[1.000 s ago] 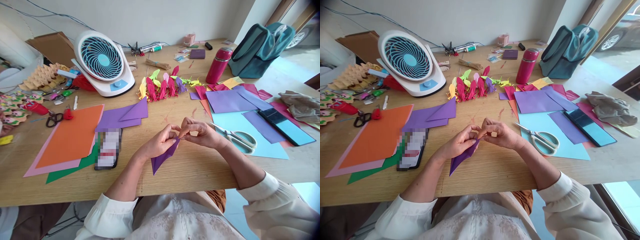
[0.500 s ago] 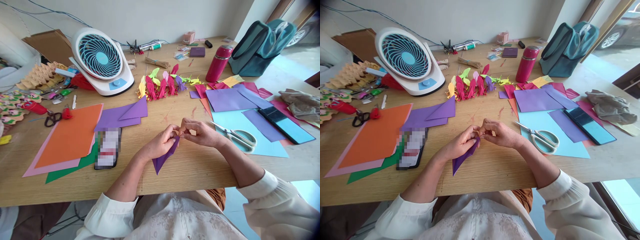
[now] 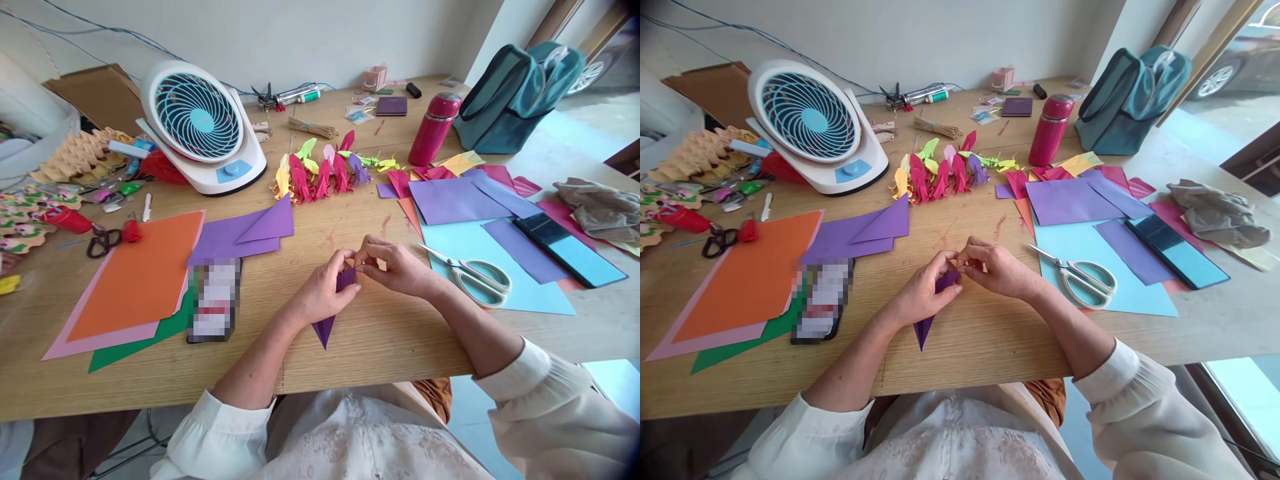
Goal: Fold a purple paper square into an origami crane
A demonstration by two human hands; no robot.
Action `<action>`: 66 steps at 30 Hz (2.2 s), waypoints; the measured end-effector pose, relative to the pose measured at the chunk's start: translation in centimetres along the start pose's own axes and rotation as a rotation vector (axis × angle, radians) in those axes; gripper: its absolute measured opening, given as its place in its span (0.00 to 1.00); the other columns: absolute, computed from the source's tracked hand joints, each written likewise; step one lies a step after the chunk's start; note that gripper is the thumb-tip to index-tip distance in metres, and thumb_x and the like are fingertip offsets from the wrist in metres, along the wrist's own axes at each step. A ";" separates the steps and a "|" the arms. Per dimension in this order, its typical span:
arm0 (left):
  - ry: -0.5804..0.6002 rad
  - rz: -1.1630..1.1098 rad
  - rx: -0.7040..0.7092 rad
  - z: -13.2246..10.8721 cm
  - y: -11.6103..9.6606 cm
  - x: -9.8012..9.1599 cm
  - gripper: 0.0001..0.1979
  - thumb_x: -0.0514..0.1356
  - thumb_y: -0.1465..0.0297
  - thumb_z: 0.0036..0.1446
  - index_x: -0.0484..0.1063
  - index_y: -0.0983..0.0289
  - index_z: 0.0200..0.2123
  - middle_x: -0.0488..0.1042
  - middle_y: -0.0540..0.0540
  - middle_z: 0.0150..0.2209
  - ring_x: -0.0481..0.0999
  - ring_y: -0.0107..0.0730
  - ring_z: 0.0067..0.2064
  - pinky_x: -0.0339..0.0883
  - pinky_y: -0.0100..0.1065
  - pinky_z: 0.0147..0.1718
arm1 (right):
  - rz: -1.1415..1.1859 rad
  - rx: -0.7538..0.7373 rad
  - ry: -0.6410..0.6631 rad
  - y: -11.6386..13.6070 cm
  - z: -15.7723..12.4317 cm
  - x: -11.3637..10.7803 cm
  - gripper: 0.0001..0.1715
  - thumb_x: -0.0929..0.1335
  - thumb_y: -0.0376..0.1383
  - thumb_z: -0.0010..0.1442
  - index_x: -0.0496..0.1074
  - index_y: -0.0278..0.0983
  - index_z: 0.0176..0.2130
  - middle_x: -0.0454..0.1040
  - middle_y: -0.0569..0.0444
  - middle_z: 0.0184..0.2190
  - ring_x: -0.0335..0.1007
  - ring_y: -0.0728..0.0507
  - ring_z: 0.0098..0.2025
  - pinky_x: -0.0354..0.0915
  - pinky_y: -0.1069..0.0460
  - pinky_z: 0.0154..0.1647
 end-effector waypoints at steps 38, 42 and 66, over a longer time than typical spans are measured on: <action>-0.386 -0.003 0.094 -1.1 -0.9 -2.2 0.09 0.58 0.76 0.61 0.72 0.60 0.43 0.81 0.52 0.40 0.82 0.30 0.40 0.74 0.30 0.43 | 0.493 0.302 -0.145 -2.3 -0.3 0.9 0.16 0.72 0.47 0.60 0.74 0.37 0.38 0.75 0.54 0.33 0.71 0.46 0.37 0.66 0.51 0.39; -0.404 0.026 0.094 -1.2 -1.1 -2.4 0.06 0.60 0.74 0.61 0.73 0.60 0.42 0.81 0.51 0.38 0.81 0.29 0.37 0.73 0.29 0.41 | 0.520 0.282 -0.142 -2.3 -0.4 0.9 0.14 0.73 0.45 0.61 0.74 0.37 0.39 0.75 0.54 0.34 0.71 0.46 0.37 0.66 0.51 0.40; -0.449 0.089 0.088 -1.4 -1.3 -2.6 0.04 0.61 0.74 0.61 0.72 0.59 0.39 0.81 0.50 0.37 0.82 0.30 0.38 0.71 0.29 0.40 | 0.546 0.259 -0.159 -2.0 -0.3 1.1 0.12 0.73 0.43 0.61 0.73 0.37 0.37 0.75 0.54 0.33 0.70 0.47 0.35 0.66 0.51 0.40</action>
Point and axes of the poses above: each hand's wrist, its own z-axis towards the middle knuckle, its own x-axis out of the palm, y = z × x, the point moved 8 cm from there along z, towards the middle knuckle
